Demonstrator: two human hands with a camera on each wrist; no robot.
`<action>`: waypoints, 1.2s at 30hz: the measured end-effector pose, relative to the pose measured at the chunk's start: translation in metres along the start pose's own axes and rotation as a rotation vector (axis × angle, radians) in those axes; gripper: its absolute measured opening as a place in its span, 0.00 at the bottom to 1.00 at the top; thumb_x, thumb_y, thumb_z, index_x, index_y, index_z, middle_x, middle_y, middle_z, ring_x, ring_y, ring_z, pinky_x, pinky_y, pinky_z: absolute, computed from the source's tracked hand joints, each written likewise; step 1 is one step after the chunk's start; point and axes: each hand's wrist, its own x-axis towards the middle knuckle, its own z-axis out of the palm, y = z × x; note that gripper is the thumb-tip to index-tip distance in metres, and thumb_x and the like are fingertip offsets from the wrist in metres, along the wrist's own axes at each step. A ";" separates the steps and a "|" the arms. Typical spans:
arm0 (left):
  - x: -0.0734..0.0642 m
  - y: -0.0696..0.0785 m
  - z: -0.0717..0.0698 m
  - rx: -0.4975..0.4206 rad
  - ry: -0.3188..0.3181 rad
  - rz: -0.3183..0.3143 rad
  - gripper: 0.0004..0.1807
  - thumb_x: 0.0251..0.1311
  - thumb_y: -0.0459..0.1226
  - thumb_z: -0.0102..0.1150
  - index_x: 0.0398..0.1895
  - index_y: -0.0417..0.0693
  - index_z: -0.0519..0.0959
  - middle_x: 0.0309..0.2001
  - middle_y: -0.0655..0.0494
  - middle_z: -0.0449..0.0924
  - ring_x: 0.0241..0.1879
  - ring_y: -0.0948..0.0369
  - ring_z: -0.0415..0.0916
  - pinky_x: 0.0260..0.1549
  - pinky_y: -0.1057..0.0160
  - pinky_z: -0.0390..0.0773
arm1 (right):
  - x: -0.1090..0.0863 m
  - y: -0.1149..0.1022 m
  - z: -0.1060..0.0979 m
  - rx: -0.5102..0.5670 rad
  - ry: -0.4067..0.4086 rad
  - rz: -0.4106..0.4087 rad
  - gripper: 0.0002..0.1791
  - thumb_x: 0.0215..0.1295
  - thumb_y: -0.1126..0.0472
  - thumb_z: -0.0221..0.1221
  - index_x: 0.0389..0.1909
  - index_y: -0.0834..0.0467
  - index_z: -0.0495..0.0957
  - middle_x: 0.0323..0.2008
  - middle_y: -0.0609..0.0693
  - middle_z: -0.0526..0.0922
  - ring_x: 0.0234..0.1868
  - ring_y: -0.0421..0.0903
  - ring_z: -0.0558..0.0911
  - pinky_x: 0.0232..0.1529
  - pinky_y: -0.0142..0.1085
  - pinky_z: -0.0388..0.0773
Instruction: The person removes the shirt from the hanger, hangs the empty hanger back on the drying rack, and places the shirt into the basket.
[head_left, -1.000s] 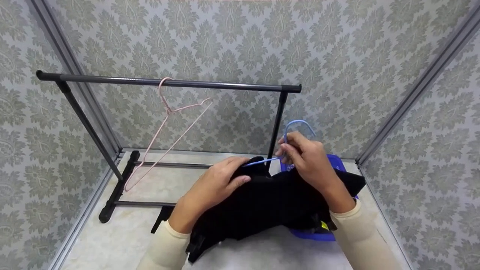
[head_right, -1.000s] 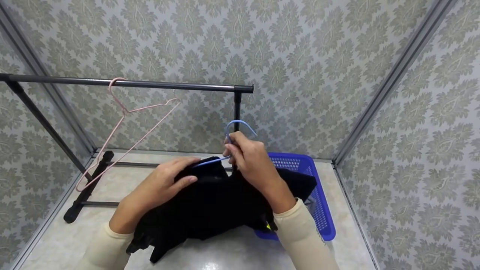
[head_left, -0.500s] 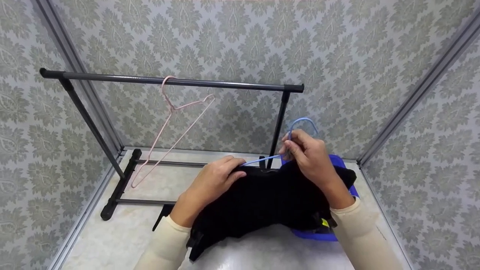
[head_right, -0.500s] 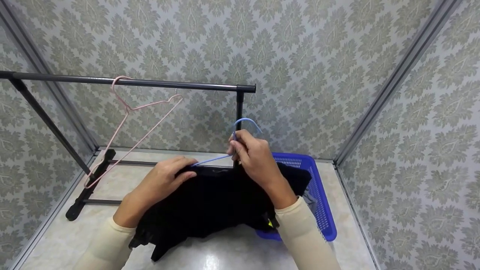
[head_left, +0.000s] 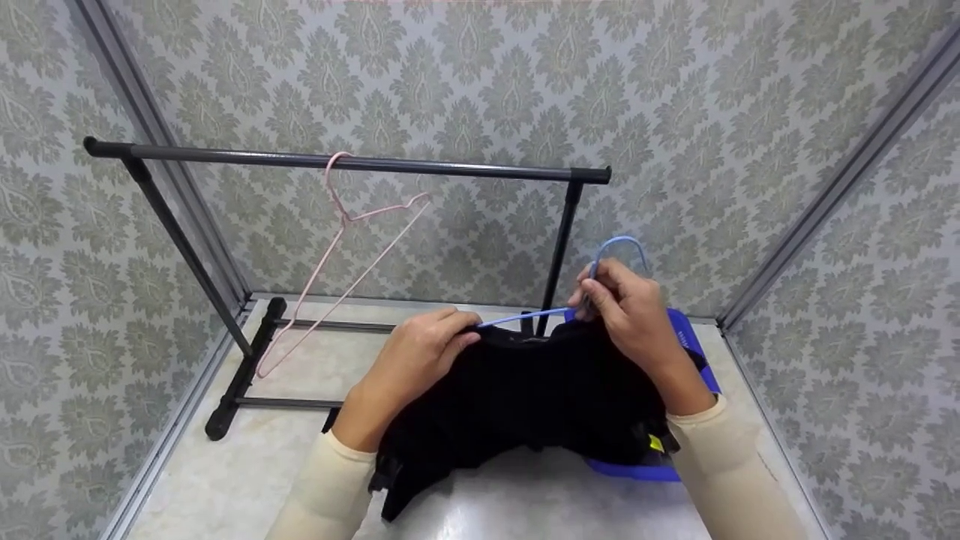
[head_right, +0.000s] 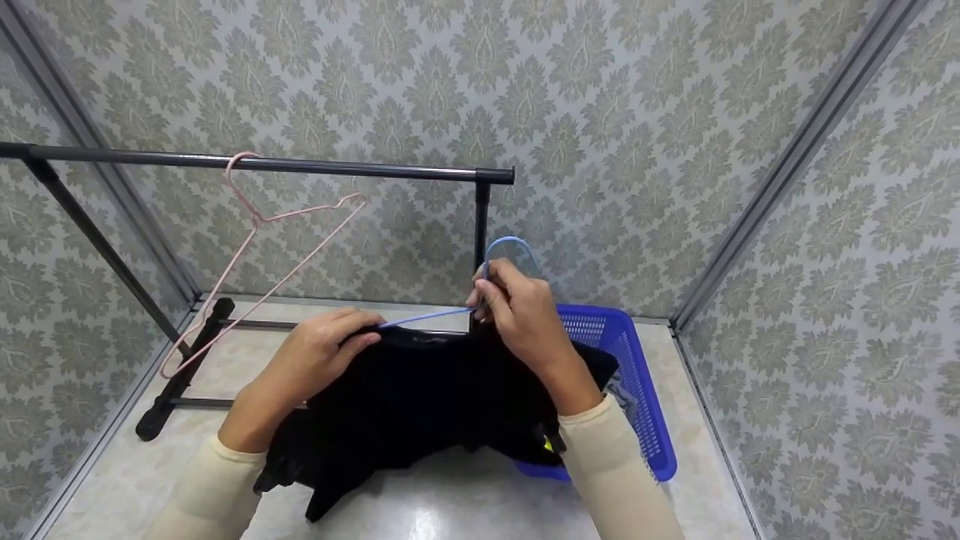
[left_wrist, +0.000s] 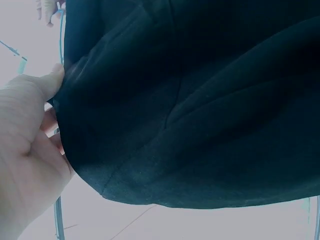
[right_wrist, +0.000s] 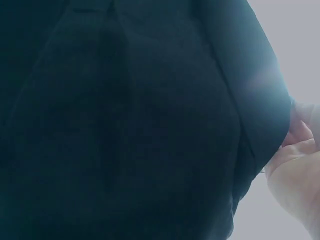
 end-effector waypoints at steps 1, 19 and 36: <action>-0.001 -0.001 -0.002 -0.007 0.008 -0.003 0.06 0.70 0.38 0.63 0.45 0.47 0.85 0.37 0.56 0.85 0.34 0.59 0.82 0.38 0.58 0.83 | 0.000 0.001 0.000 0.012 0.008 0.003 0.06 0.76 0.67 0.56 0.40 0.65 0.79 0.28 0.52 0.87 0.24 0.42 0.85 0.28 0.32 0.84; -0.020 -0.010 -0.011 -0.104 0.065 0.010 0.08 0.65 0.34 0.68 0.44 0.40 0.85 0.41 0.51 0.88 0.43 0.57 0.87 0.45 0.60 0.85 | -0.010 0.016 -0.012 0.001 0.125 -0.029 0.06 0.74 0.73 0.56 0.39 0.74 0.78 0.26 0.57 0.87 0.28 0.38 0.86 0.34 0.28 0.84; -0.031 0.006 -0.012 0.034 0.197 0.067 0.11 0.56 0.28 0.74 0.43 0.40 0.86 0.32 0.52 0.85 0.34 0.58 0.85 0.35 0.65 0.85 | -0.016 0.030 -0.022 -0.015 0.229 0.063 0.05 0.73 0.72 0.58 0.41 0.71 0.81 0.28 0.61 0.88 0.32 0.34 0.87 0.36 0.23 0.81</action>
